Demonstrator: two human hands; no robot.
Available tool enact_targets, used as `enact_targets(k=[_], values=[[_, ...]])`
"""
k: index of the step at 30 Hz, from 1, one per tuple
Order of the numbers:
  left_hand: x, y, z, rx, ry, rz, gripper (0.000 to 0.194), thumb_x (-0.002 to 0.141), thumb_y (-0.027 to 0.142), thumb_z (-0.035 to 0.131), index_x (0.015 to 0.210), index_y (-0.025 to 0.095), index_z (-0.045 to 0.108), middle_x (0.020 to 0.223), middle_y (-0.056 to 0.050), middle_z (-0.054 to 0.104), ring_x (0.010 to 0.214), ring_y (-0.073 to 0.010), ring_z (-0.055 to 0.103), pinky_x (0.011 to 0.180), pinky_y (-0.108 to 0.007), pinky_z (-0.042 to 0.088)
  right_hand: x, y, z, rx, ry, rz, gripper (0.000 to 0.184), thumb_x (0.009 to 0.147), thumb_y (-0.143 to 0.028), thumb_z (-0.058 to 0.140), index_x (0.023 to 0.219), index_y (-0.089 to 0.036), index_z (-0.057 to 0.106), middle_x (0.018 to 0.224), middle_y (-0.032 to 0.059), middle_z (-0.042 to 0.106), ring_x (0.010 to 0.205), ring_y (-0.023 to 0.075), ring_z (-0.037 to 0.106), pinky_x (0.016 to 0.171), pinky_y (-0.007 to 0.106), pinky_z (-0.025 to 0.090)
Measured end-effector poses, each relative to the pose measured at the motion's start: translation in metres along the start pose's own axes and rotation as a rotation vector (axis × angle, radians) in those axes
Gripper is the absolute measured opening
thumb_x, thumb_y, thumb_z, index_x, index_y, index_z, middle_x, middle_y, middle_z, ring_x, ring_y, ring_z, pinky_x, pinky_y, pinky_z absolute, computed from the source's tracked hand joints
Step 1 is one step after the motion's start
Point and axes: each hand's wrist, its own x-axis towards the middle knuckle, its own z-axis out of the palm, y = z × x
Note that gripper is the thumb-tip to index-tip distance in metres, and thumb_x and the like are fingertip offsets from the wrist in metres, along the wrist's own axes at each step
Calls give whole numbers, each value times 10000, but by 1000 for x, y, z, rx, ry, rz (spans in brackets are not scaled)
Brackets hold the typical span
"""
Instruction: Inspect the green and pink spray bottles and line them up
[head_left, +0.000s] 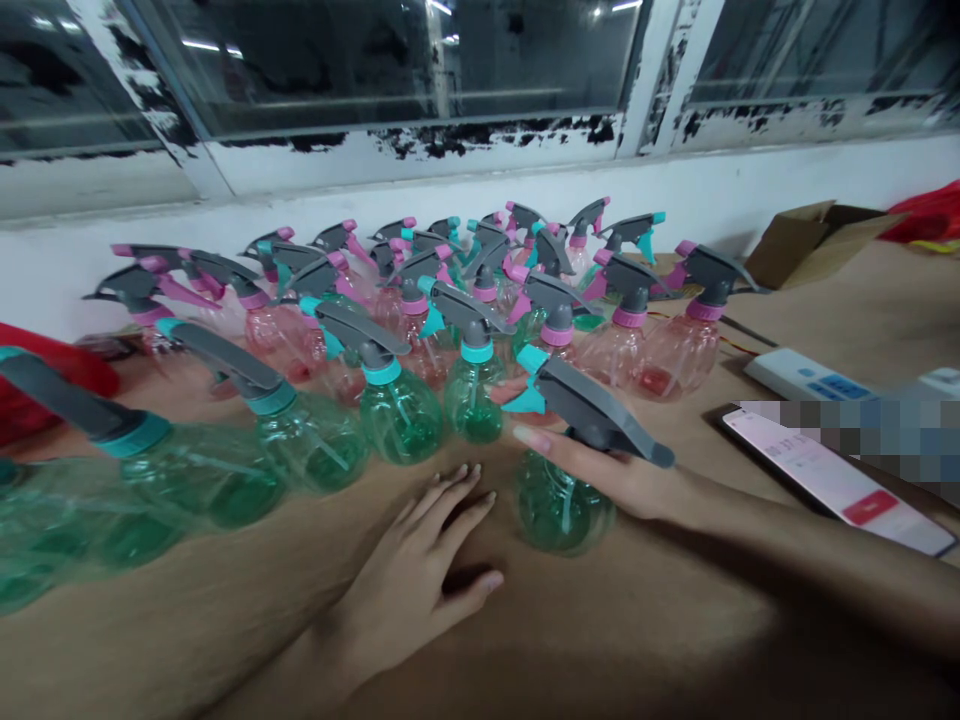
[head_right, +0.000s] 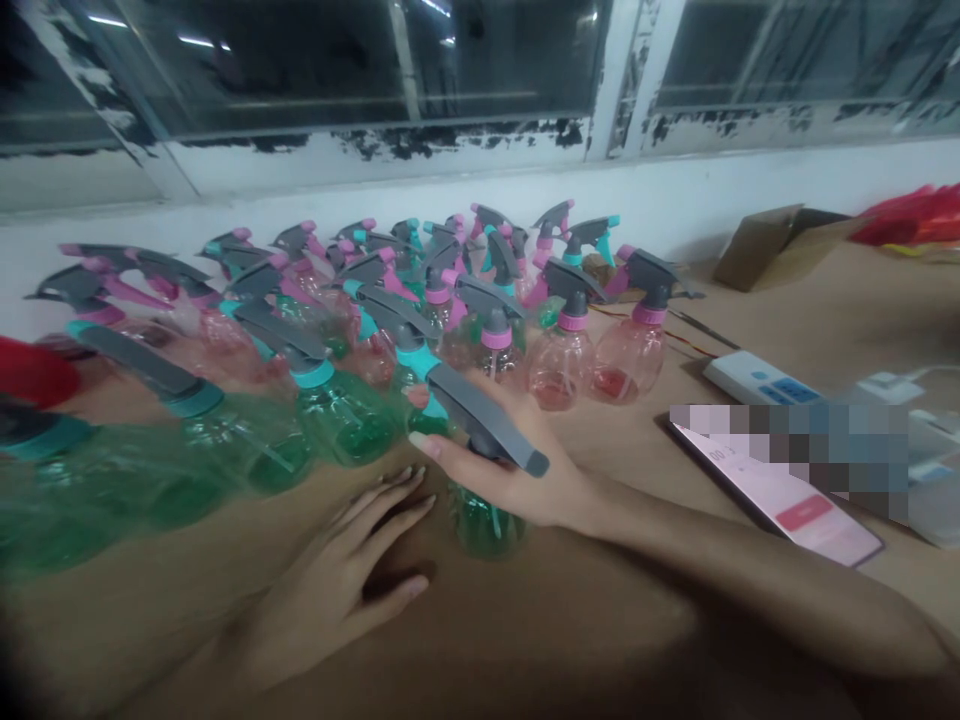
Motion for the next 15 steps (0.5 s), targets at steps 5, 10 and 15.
enact_targets(k=[5,10,15], values=[[-1,0,0,-5,-6,0,550,911,457,545,1384,223,391,1487,-97,341,1334,-292,346,1039,-495,360,4,-7,-4,-111,46,11,206,839,-400,582,739,-223,548,637,-27,525,572,133,483,558,298,411],[0,1,-2,-5,1,12,534,904,440,558,1365,209,417,1474,-106,363,1327,-293,360,1040,-484,363,2,0,-5,-3,0,38,194,847,-413,585,941,-244,598,721,-26,603,676,148,582,620,290,465],[-1,0,0,20,50,-20,528,905,448,550,1363,219,421,1475,-100,358,1318,-297,370,1044,-488,357,1,1,-1,82,-1,31,232,848,-374,585,1030,-230,594,833,21,669,798,187,650,699,310,501]])
